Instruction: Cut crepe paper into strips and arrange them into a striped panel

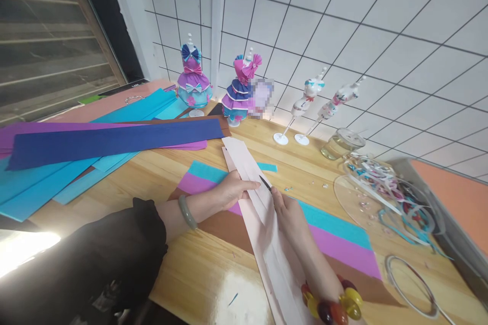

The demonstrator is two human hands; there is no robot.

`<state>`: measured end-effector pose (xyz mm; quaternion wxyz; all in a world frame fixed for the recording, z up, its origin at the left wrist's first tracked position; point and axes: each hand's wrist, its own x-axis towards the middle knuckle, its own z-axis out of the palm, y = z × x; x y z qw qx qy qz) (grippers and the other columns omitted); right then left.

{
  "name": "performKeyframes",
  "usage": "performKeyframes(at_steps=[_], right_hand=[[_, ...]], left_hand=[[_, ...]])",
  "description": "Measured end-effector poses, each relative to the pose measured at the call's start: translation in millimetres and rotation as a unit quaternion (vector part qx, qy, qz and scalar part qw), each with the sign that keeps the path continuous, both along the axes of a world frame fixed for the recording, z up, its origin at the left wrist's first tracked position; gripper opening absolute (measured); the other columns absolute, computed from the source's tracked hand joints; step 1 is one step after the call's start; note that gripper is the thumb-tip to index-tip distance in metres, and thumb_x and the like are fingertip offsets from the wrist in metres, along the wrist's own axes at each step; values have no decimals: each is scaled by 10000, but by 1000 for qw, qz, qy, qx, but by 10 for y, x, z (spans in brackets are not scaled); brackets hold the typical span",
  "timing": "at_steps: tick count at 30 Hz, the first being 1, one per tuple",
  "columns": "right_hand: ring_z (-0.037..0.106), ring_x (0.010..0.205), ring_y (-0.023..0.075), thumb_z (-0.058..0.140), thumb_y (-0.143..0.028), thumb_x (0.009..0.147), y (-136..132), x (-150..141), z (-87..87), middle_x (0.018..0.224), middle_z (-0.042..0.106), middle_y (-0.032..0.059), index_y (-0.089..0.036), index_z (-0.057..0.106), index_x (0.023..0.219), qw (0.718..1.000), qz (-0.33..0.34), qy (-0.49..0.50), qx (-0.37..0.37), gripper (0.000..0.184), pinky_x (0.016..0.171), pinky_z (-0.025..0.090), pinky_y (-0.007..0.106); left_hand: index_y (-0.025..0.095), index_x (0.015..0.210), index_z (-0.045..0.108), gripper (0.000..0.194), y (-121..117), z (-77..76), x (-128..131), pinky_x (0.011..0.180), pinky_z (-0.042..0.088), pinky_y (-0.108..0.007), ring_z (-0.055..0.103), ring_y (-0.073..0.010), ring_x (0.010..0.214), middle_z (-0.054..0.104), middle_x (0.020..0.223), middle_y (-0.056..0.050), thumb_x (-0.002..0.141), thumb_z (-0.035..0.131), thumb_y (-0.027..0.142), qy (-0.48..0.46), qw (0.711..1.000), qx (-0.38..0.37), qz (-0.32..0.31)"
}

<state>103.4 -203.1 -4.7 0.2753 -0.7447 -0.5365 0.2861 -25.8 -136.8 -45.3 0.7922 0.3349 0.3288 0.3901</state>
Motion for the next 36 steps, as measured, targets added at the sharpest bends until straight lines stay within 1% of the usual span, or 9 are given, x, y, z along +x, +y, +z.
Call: performKeyframes(at_steps=[4,7,10,15,20,24,29,34,36], right_hand=[[464,531,179,394,-589,751,14,23,-49,491,481,9,-233,391,515,1000,4,18,4,426,479,313,259],[336,441,123,361,-596,774,17,47,-118,453,354,-42,-240,323,533,999,10,44,-2,431,435,256,246],[238,410,94,323,-603,797,9,69,-181,455,256,-77,-242,282,551,997,17,68,-18,438,406,194,237],[220,410,85,335,-622,789,-1,53,-181,467,236,-87,-240,273,556,996,18,88,-28,451,405,176,237],[211,386,83,318,-655,773,13,-21,-106,459,211,-93,-246,262,558,994,7,98,-38,465,394,172,238],[246,385,90,300,-650,782,48,-44,-79,435,236,-83,-243,270,523,996,9,86,-39,483,404,208,241],[315,403,115,310,-654,776,124,-20,-108,394,311,-57,-227,349,488,998,12,46,-34,517,436,252,259],[441,560,156,367,-655,739,175,-9,-118,564,515,11,-185,473,545,999,15,27,-17,520,531,329,264],[471,599,171,356,-646,748,172,-14,-110,617,555,30,-179,487,554,999,14,24,-18,522,555,344,266]], left_hand=[[134,838,607,323,14,6,-2,668,481,-305,623,-211,811,667,883,-107,544,738,141,-12,1000,-1,-6],[141,835,601,304,41,57,-29,658,469,-298,619,-201,792,663,875,-98,569,740,192,-11,1000,-3,-1],[165,861,591,293,74,127,-74,623,447,-279,609,-175,749,657,854,-69,612,720,251,14,1000,-14,19],[157,750,567,223,98,161,-104,578,410,-242,566,-124,624,632,739,-27,581,713,157,27,999,1,47],[166,741,542,227,90,127,-81,550,406,-237,562,-128,616,625,734,-21,579,699,140,40,997,4,59],[169,798,553,264,87,116,-69,565,415,-234,585,-148,677,642,784,-39,576,694,146,36,997,3,63],[177,804,564,256,57,184,-79,540,407,-222,572,-139,664,641,787,-38,578,676,137,52,996,-10,69],[185,796,550,254,39,233,-84,516,395,-210,556,-126,648,621,771,-23,577,653,110,50,995,-19,81],[184,808,546,270,41,225,-80,510,390,-204,545,-117,633,614,763,-20,572,646,98,47,995,-24,84]])
